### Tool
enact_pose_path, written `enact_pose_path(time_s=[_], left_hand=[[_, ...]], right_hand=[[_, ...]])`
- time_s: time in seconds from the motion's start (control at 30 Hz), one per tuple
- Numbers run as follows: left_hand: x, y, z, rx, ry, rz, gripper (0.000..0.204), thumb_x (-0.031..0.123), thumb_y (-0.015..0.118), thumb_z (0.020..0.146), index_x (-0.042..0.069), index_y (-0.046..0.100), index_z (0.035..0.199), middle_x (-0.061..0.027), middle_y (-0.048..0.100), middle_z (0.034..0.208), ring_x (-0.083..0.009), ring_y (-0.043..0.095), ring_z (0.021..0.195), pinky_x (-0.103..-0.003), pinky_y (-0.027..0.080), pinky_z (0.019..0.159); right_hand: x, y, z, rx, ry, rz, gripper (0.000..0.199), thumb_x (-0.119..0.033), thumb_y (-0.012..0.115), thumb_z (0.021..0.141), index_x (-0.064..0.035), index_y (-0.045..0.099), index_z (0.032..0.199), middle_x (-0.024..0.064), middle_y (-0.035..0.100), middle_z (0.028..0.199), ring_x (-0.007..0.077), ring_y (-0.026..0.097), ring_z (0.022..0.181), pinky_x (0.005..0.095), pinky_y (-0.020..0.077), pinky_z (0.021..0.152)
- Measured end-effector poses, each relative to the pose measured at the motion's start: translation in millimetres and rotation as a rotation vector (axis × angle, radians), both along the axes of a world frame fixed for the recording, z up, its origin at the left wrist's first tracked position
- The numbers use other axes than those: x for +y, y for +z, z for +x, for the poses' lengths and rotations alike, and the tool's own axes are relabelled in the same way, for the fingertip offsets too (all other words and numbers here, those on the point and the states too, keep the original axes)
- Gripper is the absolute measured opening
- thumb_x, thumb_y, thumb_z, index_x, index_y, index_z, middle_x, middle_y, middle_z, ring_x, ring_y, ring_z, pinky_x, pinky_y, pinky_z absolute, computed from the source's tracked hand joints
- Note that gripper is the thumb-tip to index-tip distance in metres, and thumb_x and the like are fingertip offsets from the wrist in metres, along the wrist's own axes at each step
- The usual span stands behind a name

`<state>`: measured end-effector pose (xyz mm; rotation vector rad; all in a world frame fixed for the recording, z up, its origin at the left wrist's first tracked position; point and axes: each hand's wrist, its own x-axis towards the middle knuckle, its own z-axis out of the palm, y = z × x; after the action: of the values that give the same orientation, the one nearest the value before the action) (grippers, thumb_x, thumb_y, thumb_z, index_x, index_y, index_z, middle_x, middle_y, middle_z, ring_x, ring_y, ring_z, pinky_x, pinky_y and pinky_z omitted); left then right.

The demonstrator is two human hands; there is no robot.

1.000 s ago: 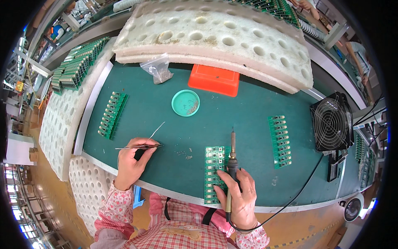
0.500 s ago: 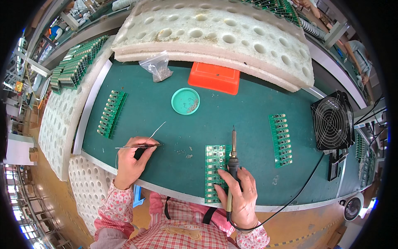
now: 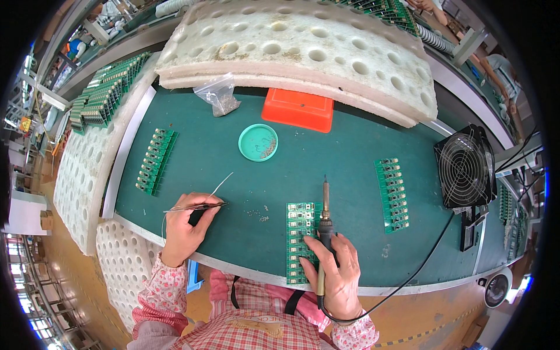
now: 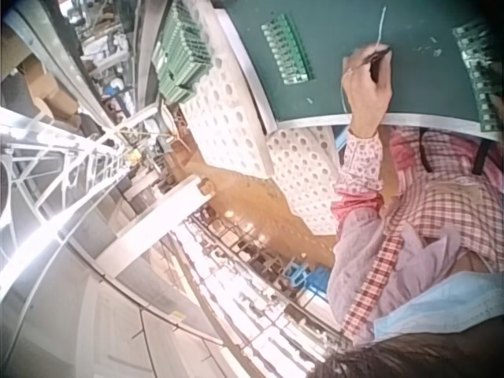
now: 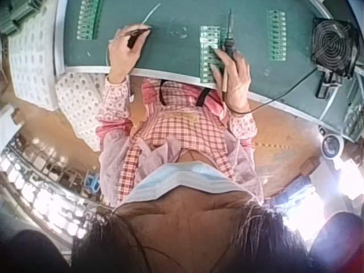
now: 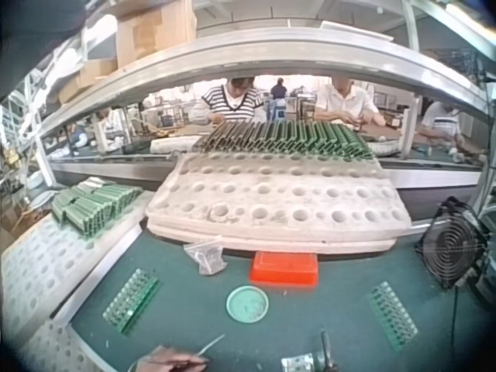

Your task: The person solders electrical components onto circuit boards using a soldering iron and solder wire, with tweezers to position the components.

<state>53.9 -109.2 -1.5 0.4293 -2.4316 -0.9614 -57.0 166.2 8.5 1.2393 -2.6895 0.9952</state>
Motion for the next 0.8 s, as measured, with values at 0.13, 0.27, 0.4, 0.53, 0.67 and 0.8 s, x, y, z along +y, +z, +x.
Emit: enact_pose_path(time_s=[0.13, 0.27, 0.4, 0.53, 0.67, 0.8], left_hand=[[-0.8, -1.0, 0.3, -0.016, -0.010, -0.012, 0.019, -0.005, 0.073, 0.083, 0.003, 0.069, 0.100, -0.0086, 0.074, 0.097, -0.0232, 0.068, 0.087, -0.031, 0.055, 0.076], [-0.2, -0.5, -0.1, -0.017, -0.014, -0.009, 0.019, -0.005, 0.073, 0.083, 0.003, 0.069, 0.100, -0.0087, 0.074, 0.097, -0.0230, 0.068, 0.086, -0.031, 0.055, 0.076], [-0.1, -0.4, 0.0, -0.017, -0.009, -0.006, 0.018, -0.005, 0.073, 0.083, 0.002, 0.070, 0.100, -0.0088, 0.074, 0.097, -0.0219, 0.069, 0.087, -0.030, 0.056, 0.077], [1.0, -5.1, 0.1, 0.019, 0.020, 0.002, 0.019, 0.000, 0.076, 0.081, 0.006, 0.070, 0.098, -0.0053, 0.074, 0.095, -0.0239, 0.066, 0.080, -0.033, 0.050, 0.073], [1.2, -3.6, 0.2, 0.022, 0.023, 0.017, 0.018, 0.000, 0.076, 0.081, 0.006, 0.071, 0.097, -0.0055, 0.074, 0.095, -0.0240, 0.067, 0.080, -0.033, 0.050, 0.073], [-0.2, -2.7, 1.7, -0.024, 0.001, 0.005, 0.017, -0.005, 0.072, 0.084, 0.001, 0.070, 0.100, -0.0095, 0.073, 0.098, -0.0207, 0.069, 0.087, -0.029, 0.057, 0.078]], right_hand=[[-0.8, 1.2, 0.5, -0.010, -0.006, 0.004, 0.053, -0.009, 0.084, 0.073, -0.0137, 0.067, 0.123, 0.0166, 0.059, 0.112, 0.0399, 0.060, 0.106, 0.0485, 0.0512, 0.094], [-1.6, 2.3, -0.6, -0.008, -0.003, 0.000, 0.053, -0.009, 0.084, 0.073, -0.0136, 0.067, 0.123, 0.0165, 0.059, 0.112, 0.0402, 0.060, 0.105, 0.0489, 0.0511, 0.094], [-0.6, 0.2, -1.1, -0.003, 0.004, -0.016, 0.054, -0.009, 0.084, 0.073, -0.0137, 0.067, 0.124, 0.0163, 0.060, 0.111, 0.0403, 0.061, 0.104, 0.0493, 0.0509, 0.094], [-0.8, 1.1, -0.3, 0.003, -0.001, -0.008, 0.054, -0.010, 0.084, 0.073, -0.0135, 0.066, 0.124, 0.0162, 0.060, 0.111, 0.0402, 0.061, 0.103, 0.0497, 0.0507, 0.095], [-0.9, 0.7, -0.9, -0.002, 0.011, -0.016, 0.054, -0.010, 0.083, 0.073, -0.0132, 0.066, 0.124, 0.0162, 0.060, 0.111, 0.0403, 0.061, 0.103, 0.0499, 0.0505, 0.095], [-1.4, 1.2, -1.2, 0.000, 0.013, -0.015, 0.053, -0.010, 0.083, 0.074, -0.0130, 0.065, 0.124, 0.0164, 0.060, 0.111, 0.0406, 0.061, 0.103, 0.0501, 0.0504, 0.096]])
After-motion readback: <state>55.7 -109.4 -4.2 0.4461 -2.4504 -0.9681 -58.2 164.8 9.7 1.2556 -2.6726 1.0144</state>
